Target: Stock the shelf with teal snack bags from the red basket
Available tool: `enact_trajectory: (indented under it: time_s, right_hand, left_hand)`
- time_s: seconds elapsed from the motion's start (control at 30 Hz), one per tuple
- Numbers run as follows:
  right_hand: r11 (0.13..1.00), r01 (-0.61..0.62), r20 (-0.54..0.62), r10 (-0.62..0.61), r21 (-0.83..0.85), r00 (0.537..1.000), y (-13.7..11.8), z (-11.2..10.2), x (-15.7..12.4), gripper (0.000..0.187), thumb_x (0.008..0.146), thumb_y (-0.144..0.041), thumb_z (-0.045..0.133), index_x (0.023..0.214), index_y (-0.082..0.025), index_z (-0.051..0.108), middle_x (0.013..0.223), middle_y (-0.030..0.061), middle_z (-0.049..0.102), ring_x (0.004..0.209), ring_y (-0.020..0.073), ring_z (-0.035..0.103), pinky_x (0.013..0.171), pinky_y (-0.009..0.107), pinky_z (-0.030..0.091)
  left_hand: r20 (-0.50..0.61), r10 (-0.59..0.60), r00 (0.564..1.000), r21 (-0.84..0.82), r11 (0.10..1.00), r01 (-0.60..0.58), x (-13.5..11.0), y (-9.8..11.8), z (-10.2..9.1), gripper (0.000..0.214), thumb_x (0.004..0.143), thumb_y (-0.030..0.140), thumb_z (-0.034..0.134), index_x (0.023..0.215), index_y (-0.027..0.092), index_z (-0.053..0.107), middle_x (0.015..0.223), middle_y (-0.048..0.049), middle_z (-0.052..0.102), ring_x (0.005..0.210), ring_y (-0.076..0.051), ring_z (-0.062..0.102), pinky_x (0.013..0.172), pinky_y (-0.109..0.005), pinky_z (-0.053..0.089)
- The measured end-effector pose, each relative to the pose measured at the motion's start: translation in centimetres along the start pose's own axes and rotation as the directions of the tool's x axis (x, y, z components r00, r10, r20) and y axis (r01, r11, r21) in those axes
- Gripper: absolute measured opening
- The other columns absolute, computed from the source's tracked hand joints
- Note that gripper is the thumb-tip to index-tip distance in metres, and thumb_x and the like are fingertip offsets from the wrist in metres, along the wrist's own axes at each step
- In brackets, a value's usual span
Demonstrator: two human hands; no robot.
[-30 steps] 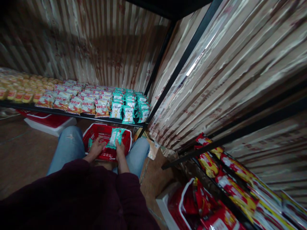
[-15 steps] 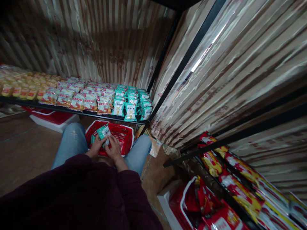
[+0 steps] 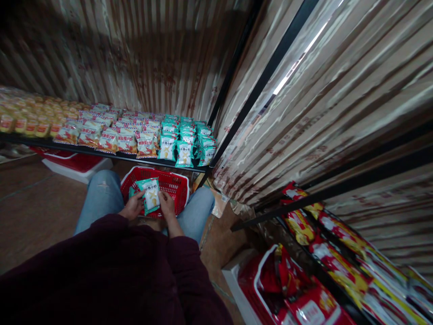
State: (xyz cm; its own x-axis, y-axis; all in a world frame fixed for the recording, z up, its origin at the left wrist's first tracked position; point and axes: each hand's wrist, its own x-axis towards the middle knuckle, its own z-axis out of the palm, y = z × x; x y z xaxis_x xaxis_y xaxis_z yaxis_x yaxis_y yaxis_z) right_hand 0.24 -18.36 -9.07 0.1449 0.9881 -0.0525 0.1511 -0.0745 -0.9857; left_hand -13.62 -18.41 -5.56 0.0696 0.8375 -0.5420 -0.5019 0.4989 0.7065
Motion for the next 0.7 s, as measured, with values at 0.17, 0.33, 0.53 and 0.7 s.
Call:
enact_trajectory:
  time_s: [0.17,0.33,0.53,0.7]
  right_hand:
    - [0.999,-0.008,0.085,0.005,0.043,0.996,0.01,0.28,-0.32,0.034,0.072,-0.048,0.061,0.088,-0.019,0.070,0.083,0.0020,0.071,0.076,0.0171,0.064,0.069,0.028,0.051]
    - [0.999,-0.009,0.045,0.007,0.047,0.999,0.01,0.47,-0.31,0.033,0.073,-0.048,0.059,0.085,-0.018,0.067,0.077,0.0015,0.069,0.071,0.0160,0.063,0.066,0.027,0.050]
    - [1.000,-0.011,-0.070,0.012,0.027,0.997,-0.02,0.37,-0.14,0.031,0.073,-0.047,0.059,0.090,-0.021,0.061,0.085,0.0013,0.067,0.079,0.0162,0.062,0.071,0.027,0.049]
    - [0.999,-0.038,-0.085,0.038,0.003,0.996,-0.14,0.57,-0.31,0.030,0.072,-0.047,0.061,0.087,-0.022,0.061,0.081,0.0006,0.067,0.075,0.0158,0.062,0.067,0.025,0.049]
  left_hand:
    - [0.061,-0.107,0.992,-0.114,0.987,0.114,-0.24,0.03,0.28,0.035,0.082,0.032,0.052,0.112,0.015,0.059,0.083,-0.0101,0.072,0.077,-0.024,0.069,0.074,-0.039,0.056]
    - [-0.021,0.105,0.994,0.083,0.991,-0.103,0.39,-0.47,0.20,0.032,0.081,0.034,0.055,0.105,0.014,0.063,0.083,-0.0105,0.072,0.083,-0.024,0.068,0.077,-0.038,0.055]
    - [0.008,0.227,0.974,0.309,0.926,-0.219,-0.23,-0.32,0.80,0.034,0.077,0.040,0.061,0.099,0.014,0.064,0.088,-0.0083,0.071,0.085,-0.022,0.066,0.078,-0.036,0.054]
    - [-0.101,0.259,0.961,0.438,0.878,-0.191,-0.30,-0.30,0.99,0.035,0.077,0.040,0.060,0.095,0.010,0.064,0.081,-0.0120,0.070,0.084,-0.026,0.065,0.075,-0.038,0.053]
